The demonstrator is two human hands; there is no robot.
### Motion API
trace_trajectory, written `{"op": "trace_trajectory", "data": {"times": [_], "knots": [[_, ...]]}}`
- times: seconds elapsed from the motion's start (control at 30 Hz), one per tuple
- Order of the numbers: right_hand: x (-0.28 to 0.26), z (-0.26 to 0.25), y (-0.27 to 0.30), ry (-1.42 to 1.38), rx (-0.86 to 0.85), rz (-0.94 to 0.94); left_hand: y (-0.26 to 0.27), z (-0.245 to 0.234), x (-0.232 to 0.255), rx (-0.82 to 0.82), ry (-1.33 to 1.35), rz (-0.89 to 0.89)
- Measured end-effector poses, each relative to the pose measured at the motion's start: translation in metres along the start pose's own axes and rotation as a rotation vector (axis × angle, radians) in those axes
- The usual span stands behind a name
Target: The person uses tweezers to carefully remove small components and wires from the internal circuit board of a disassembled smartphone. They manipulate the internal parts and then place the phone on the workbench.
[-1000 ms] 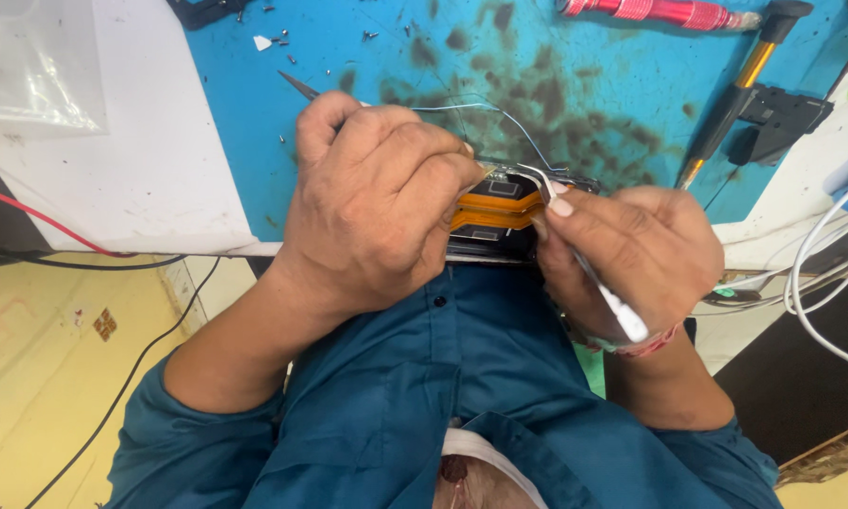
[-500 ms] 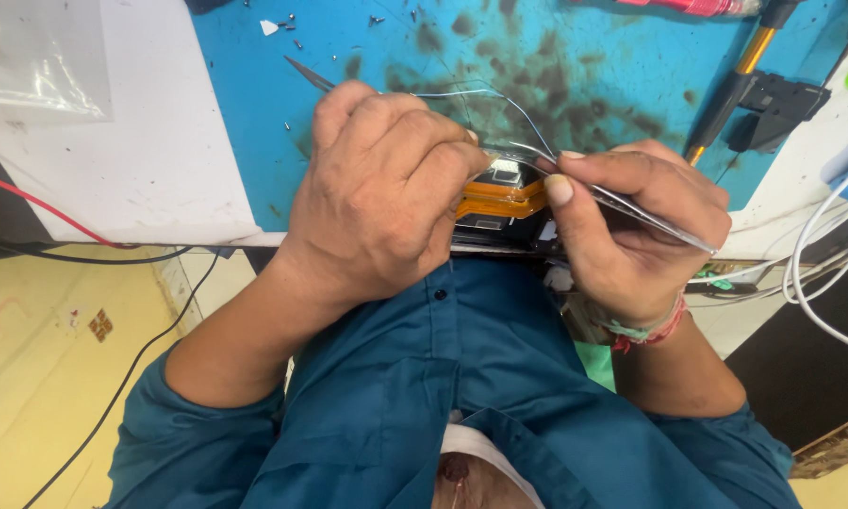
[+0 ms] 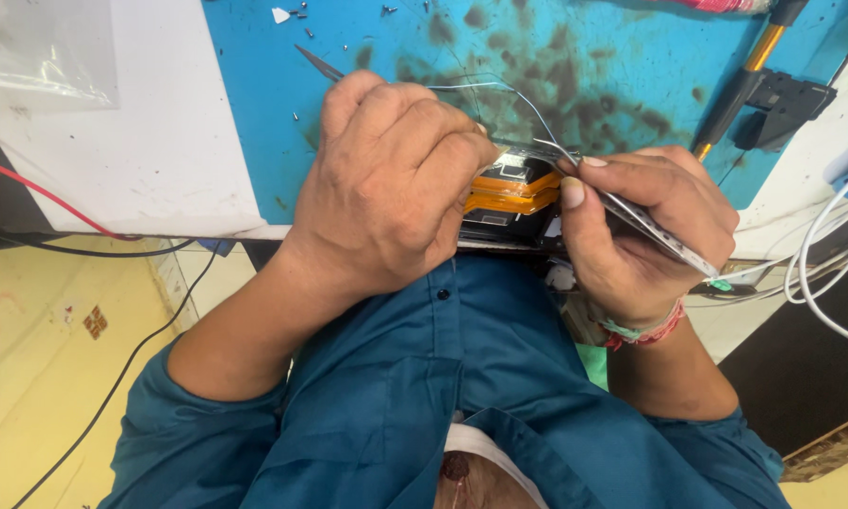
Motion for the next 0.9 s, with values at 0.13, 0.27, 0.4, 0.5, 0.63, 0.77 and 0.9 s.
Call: {"op": "trace_trajectory", "data": {"times": [0.13, 0.27, 0.4, 0.5, 0.63, 0.77, 0.9], "knots": [[-0.007, -0.001, -0.008, 0.043, -0.063, -0.040, 0.001, 0.001, 0.000, 0.012, -0.009, 0.005], [-0.020, 0.000, -0.013, 0.135, -0.103, -0.130, 0.001, -0.001, 0.001, 0.014, -0.008, 0.004], [-0.042, 0.009, -0.010, 0.271, -0.086, -0.303, 0.001, -0.001, 0.002, 0.012, -0.010, 0.003], [-0.042, 0.011, -0.010, 0.274, -0.096, -0.292, 0.001, 0.000, 0.002, 0.008, -0.006, 0.002], [-0.013, 0.004, -0.025, 0.037, -0.179, -0.068, 0.003, 0.001, 0.002, -0.002, -0.015, 0.009], [0.007, -0.001, -0.029, -0.072, -0.235, 0.188, 0.001, 0.001, 0.002, -0.010, -0.009, 0.009], [0.024, 0.000, -0.027, -0.360, -0.159, 0.395, 0.002, -0.001, 0.002, -0.004, -0.007, -0.004]]}}
Point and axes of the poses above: each hand's wrist, its own y-axis away from the middle knuckle, its own z-axis out of the palm, x = y × z, the point moved 9 cm from there along -y, towards the middle knuckle, and after that the axes turned 1 degree about x, right-handed, at the moved point
